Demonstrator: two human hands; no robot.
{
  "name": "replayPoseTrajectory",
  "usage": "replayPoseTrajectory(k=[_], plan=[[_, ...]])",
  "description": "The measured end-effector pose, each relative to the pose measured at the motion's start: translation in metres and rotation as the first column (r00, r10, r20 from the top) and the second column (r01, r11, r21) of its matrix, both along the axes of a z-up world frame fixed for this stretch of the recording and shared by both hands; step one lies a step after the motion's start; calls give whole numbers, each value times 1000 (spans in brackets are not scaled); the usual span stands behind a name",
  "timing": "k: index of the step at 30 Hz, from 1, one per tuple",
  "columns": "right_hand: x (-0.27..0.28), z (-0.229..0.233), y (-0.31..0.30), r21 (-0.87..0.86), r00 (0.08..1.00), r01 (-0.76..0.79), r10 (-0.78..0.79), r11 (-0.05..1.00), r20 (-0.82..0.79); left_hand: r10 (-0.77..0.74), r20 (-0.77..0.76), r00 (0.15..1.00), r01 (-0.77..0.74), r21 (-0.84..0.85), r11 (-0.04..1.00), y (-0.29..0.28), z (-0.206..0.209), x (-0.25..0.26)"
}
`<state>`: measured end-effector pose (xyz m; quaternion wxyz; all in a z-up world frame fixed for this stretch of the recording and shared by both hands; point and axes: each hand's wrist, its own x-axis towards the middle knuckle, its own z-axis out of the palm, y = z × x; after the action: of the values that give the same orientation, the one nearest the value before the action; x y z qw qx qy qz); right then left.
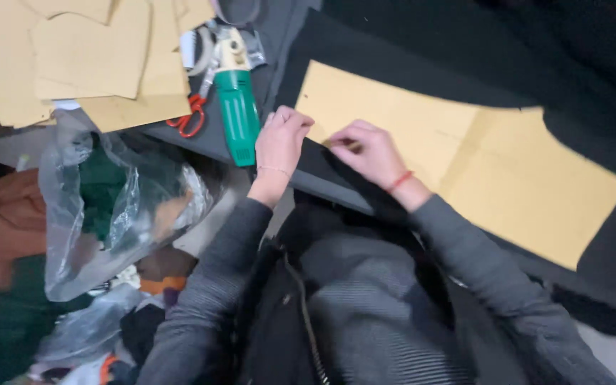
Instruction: The person lays out a large piece of black fabric on a table and smooths it flat. They then place a yellow paper pattern on the fabric, measure it with a tape measure, and use a green electric fabric cutter to cut the fabric along the pattern's edge.
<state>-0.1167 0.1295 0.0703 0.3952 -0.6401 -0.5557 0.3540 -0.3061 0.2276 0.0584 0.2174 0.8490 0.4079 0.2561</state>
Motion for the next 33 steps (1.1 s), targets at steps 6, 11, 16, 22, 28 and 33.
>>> replayPoseTrajectory(k=[6, 11, 16, 22, 28, 33], plan=[[-34, -50, 58, 173, 911, -326, 260, 929, 319, 128, 30, 991, -125, -89, 988, 9, -31, -12], [-24, -50, 67, 56, 894, -366, 335, 929, 298, 127, -307, 943, -14, 346, 938, 20, -29, -14], [12, -34, 49, -116, 847, -411, 426, 904, 319, 113, -138, 984, -59, 344, 937, 26, -51, -12], [46, 6, -13, -489, 878, -278, 425, 827, 221, 196, -198, 961, -97, 422, 901, 19, -54, -9], [91, 5, -74, -577, 900, -210, 386, 789, 200, 92, -73, 993, -62, 342, 938, 26, -91, -9], [128, 0, -126, -637, 926, -137, 327, 759, 190, 103, -66, 992, -79, 299, 951, 21, -113, -8]])
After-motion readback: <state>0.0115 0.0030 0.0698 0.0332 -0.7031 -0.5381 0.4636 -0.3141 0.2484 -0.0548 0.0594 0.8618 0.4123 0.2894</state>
